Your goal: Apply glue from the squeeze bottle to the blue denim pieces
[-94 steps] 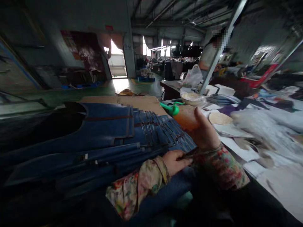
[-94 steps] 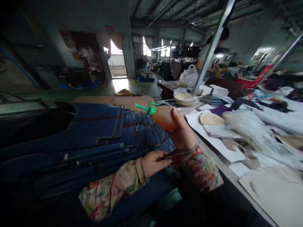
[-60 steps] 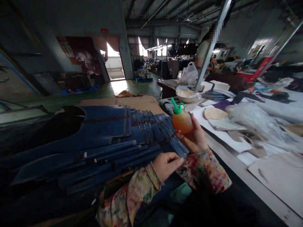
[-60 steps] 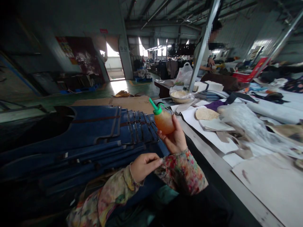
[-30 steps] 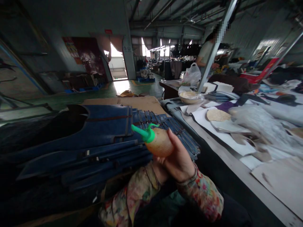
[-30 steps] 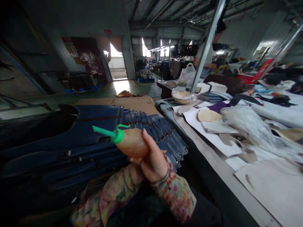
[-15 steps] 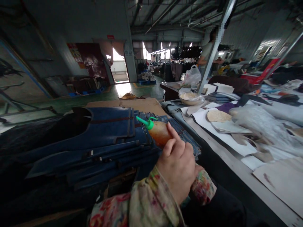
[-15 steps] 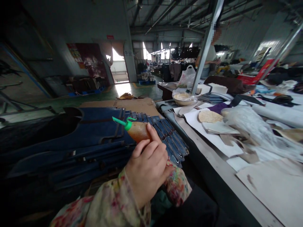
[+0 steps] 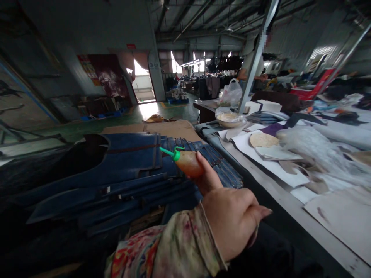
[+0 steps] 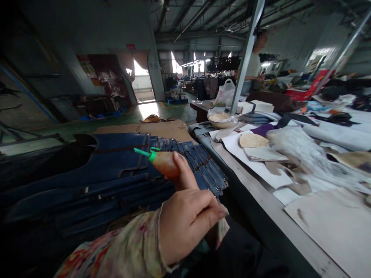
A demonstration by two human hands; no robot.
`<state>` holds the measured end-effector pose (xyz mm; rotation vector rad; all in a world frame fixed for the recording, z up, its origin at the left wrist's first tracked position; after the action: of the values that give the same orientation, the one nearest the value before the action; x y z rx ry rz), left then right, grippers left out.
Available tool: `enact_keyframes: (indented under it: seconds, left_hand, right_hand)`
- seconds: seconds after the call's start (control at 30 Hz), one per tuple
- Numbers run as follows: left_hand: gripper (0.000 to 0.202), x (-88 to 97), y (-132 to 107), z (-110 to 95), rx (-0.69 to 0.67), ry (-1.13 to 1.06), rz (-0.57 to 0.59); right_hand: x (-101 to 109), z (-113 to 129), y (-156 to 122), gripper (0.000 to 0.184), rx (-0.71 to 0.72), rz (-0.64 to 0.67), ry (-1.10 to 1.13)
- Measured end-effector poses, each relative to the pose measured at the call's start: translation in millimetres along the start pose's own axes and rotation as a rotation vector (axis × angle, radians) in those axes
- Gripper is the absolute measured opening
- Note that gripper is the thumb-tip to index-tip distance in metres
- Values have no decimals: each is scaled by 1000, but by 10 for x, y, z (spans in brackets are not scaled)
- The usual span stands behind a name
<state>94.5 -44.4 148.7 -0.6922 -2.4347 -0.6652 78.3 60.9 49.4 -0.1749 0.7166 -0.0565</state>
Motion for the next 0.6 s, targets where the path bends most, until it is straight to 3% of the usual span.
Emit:
enact_keyframes:
  seconds: [0.1,0.17,0.2,0.3,0.43,0.5,0.6]
  left_hand:
    - [18,18,-112,135,189,-354,22]
    - [12,8,-159,212,275,-375,90]
    - [24,28,-165,223,278,-334,112]
    - [55,155,-129,125,145,-160,108]
    - [65,262,-73,-106,-93,-126,74]
    - [57,267,-42,-161,-141,-164,95]
    - [25,212,-7,-130,-80,-293,197]
  right_hand:
    - [-52,188,-23,49,68,-1,-16]
    - [-46,262,-18,49,89,-3,-18]
    - [-27,266,-7,50,81,-18,-21]
    - [-32,245,20,52,52,-13,-17]
    - [-121,285,9,53,52,3,-11]
    - [-164,335,-14,54,54,-7,8]
    - [-232,406,-70,55,67,-5,23]
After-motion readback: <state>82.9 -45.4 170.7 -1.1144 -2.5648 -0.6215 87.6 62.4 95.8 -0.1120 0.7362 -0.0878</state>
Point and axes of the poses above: each hand's wrist, its own y-axis towards the middle knuckle, its own x-axis out of the back of the hand, z = x × y, the point moved 9 cm from there along y, towards the middle knuckle, and after that the axes turned 6 degrees about -z, right-handed, at the moved point
